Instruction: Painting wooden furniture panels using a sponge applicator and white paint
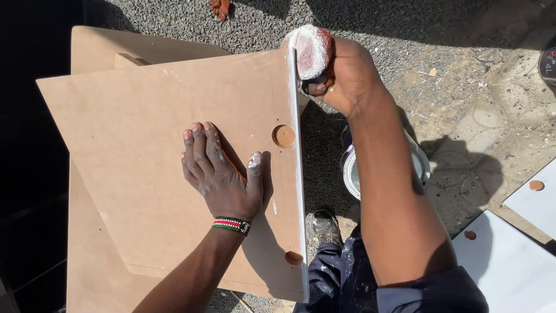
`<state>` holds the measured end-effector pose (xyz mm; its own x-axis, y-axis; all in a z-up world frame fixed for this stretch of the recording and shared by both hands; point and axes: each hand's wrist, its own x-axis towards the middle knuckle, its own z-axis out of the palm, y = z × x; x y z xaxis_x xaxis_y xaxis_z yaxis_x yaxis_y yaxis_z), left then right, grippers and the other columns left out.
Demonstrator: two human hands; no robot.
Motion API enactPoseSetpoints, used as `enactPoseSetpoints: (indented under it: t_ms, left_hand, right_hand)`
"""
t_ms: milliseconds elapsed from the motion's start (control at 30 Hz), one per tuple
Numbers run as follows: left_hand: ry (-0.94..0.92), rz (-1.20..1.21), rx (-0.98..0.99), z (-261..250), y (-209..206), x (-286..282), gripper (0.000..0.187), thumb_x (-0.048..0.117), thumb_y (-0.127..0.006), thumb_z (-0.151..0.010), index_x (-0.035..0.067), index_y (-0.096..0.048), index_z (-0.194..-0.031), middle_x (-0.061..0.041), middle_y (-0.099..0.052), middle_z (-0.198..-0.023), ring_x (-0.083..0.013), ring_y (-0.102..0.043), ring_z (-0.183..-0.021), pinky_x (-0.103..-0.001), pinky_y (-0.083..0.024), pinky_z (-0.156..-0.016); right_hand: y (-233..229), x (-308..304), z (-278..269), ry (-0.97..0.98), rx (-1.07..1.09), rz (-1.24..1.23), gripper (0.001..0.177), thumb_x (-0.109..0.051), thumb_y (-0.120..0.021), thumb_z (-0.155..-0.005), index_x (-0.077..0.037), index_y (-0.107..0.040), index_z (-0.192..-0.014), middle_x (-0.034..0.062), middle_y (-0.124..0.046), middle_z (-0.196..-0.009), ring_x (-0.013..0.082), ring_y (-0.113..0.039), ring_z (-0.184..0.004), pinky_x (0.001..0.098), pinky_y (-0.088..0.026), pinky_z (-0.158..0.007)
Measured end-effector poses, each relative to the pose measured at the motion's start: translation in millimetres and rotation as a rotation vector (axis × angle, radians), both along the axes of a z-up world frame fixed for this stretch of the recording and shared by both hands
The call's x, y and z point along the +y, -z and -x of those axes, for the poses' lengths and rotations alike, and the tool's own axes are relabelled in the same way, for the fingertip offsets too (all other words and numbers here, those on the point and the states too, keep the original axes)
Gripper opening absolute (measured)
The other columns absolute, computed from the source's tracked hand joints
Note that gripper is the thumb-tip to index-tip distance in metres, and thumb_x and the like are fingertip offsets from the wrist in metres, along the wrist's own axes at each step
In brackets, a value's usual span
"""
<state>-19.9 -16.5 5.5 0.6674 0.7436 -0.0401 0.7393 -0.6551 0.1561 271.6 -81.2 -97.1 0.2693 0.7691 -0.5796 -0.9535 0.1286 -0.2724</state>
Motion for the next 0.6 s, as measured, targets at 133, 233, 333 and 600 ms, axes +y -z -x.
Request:
enactPoseSetpoints:
  t_ms: [133,233,333,600]
  left_hand:
    - [0.003,0.015,-0.018,-4.3,-8.3,-4.4,0.104,0.067,-0.058,-0.116,-0.009,-0.034,-0.183,-0.033,-0.031,-0.19,-0.0537,-0.021,-0.182,-0.073,-0.015,-0.147]
    - [-0.001,0.029,-0.026,-8.6,-4.9,-1.0,0.104,0.066,-0.057,-0.116,-0.01,-0.033,-0.182,-0.034,-0.031,-0.19,-0.0539,-0.019,-0.182,-0.074,-0.012,-0.146]
    - [0.002,0.029,0.013,-3.5,-6.0,-4.7,0.104,0.069,-0.05,-0.118,-0.009,-0.031,-0.183,-0.033,-0.029,-0.191,-0.054,-0.017,-0.182,-0.075,-0.012,-0.146]
    - [0.074,-0.043,0.015,-6.4,1.3,-0.9,0.092,0.055,-0.051,-0.123,-0.01,-0.029,-0.183,-0.037,-0.032,-0.188,-0.0568,-0.023,-0.18,-0.076,-0.018,-0.144]
  right_hand:
    - [-46.6,1.2,-44.2,0.098,-0.469,0.094,0.022,-0.024,-0.082,-0.105,-0.006,-0.081,-0.118,0.0083,-0.079,-0.109,0.0128,-0.062,-0.09,0.0371,-0.049,-0.083]
    - [-52.0,-6.9,-18.1,0.072,-0.727,0.003,0.03,-0.033,-0.084,-0.11,-0.013,-0.071,-0.127,0.0082,-0.075,-0.127,0.0164,-0.069,-0.111,0.0411,-0.06,-0.106]
    - [-57.6,-50.9,43.3,-0.04,-0.662,-0.066,0.025,-0.024,-0.079,-0.112,-0.016,-0.061,-0.127,0.0075,-0.069,-0.126,0.0169,-0.068,-0.113,0.0353,-0.058,-0.107]
    - [-48.5,-278.4,289.3,-0.421,-0.286,0.017,0.014,-0.002,-0.078,-0.107,-0.006,-0.068,-0.116,0.0116,-0.077,-0.104,0.023,-0.075,-0.09,0.0433,-0.066,-0.083]
